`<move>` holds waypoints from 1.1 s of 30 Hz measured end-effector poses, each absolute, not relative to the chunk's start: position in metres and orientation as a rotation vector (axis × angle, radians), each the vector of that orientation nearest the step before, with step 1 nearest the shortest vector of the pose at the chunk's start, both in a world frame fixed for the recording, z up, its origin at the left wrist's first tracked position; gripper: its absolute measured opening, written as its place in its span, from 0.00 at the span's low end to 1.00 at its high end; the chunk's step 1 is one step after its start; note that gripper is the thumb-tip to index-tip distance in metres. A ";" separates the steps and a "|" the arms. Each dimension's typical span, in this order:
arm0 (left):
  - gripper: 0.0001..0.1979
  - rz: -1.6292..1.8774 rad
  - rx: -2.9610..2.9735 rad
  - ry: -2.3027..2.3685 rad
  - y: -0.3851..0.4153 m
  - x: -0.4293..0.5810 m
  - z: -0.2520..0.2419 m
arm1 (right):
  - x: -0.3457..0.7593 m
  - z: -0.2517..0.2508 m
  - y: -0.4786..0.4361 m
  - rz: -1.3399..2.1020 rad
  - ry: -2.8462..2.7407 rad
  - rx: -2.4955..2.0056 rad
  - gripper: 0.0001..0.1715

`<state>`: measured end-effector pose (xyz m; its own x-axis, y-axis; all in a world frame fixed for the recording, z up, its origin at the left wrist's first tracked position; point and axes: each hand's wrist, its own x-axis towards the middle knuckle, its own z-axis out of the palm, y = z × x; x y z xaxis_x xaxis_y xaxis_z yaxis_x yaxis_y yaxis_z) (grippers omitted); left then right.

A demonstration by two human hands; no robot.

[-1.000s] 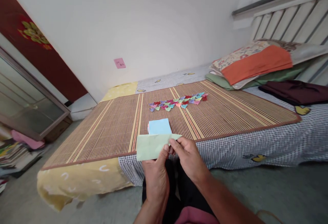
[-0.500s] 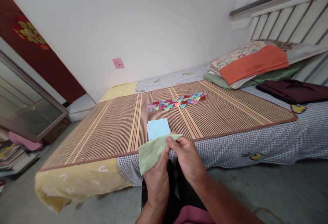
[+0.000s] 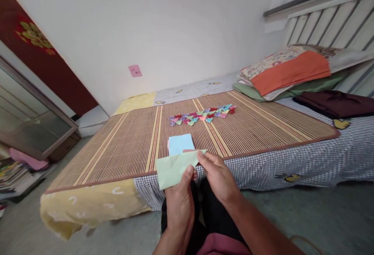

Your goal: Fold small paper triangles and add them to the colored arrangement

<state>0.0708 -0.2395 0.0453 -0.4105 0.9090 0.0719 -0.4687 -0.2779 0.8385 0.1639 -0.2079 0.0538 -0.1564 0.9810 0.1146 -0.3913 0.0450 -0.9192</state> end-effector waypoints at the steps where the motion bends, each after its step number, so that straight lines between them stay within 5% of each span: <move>1: 0.13 1.835 0.708 0.949 -0.240 0.071 0.045 | 0.165 0.054 -0.208 1.443 -1.076 -0.754 0.25; 17: 0.12 1.899 0.804 1.068 -0.237 0.068 0.045 | 0.186 0.059 -0.196 1.356 -1.190 -0.748 0.16; 33: 0.14 1.733 0.676 0.988 -0.235 0.063 0.040 | 0.181 0.036 -0.191 1.354 -1.087 -0.778 0.18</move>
<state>0.0627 -0.2354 0.0403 -0.3547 0.9350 -0.0049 -0.4801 -0.1776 0.8591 0.1806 -0.1913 0.0358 -0.1041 0.9826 0.1541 -0.3631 0.1067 -0.9256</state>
